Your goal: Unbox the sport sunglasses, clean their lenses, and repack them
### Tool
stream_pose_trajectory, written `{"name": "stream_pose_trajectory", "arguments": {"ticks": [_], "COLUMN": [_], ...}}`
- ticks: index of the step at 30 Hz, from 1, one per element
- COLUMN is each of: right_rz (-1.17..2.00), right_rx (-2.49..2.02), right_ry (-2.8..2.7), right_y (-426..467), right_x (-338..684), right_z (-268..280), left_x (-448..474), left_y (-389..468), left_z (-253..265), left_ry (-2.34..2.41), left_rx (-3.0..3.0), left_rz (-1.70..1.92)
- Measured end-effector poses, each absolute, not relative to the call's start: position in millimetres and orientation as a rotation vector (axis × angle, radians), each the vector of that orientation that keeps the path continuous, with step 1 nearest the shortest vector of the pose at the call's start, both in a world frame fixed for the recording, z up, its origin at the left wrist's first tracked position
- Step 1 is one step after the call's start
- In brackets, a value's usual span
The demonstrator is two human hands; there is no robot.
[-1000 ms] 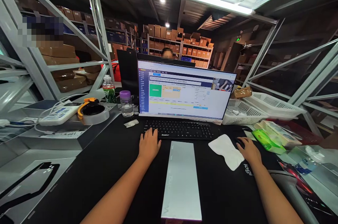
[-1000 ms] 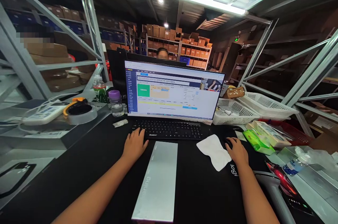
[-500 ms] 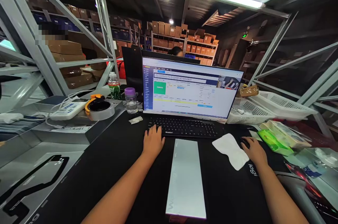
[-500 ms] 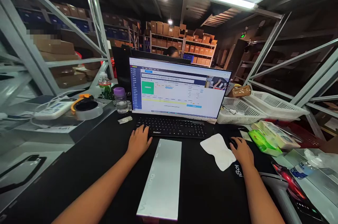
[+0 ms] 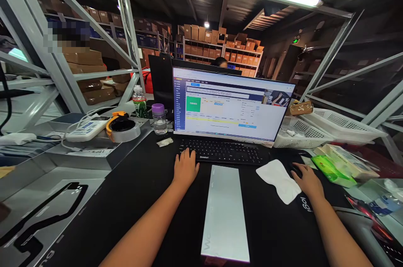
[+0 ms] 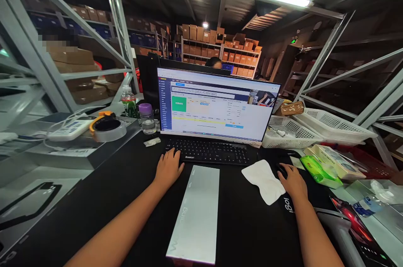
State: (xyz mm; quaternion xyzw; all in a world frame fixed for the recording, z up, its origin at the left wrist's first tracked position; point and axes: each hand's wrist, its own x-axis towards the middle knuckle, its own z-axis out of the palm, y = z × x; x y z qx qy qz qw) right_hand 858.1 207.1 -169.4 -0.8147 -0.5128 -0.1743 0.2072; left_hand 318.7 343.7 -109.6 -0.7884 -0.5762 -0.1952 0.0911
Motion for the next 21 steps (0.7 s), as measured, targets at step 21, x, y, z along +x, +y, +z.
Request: {"name": "stream_pose_trajectory", "arguments": {"ticks": [21], "right_rz": [-0.506], "right_rx": [-2.239], "right_ry": [-1.409], "right_y": [210.9], "right_x": [854.6], "right_z": [-167.5], "left_x": [318.5], "left_y": [343.8], "left_z": [-111.5], "left_ry": [-1.693], "left_rx": [-2.352], "left_rz": [-0.584]}}
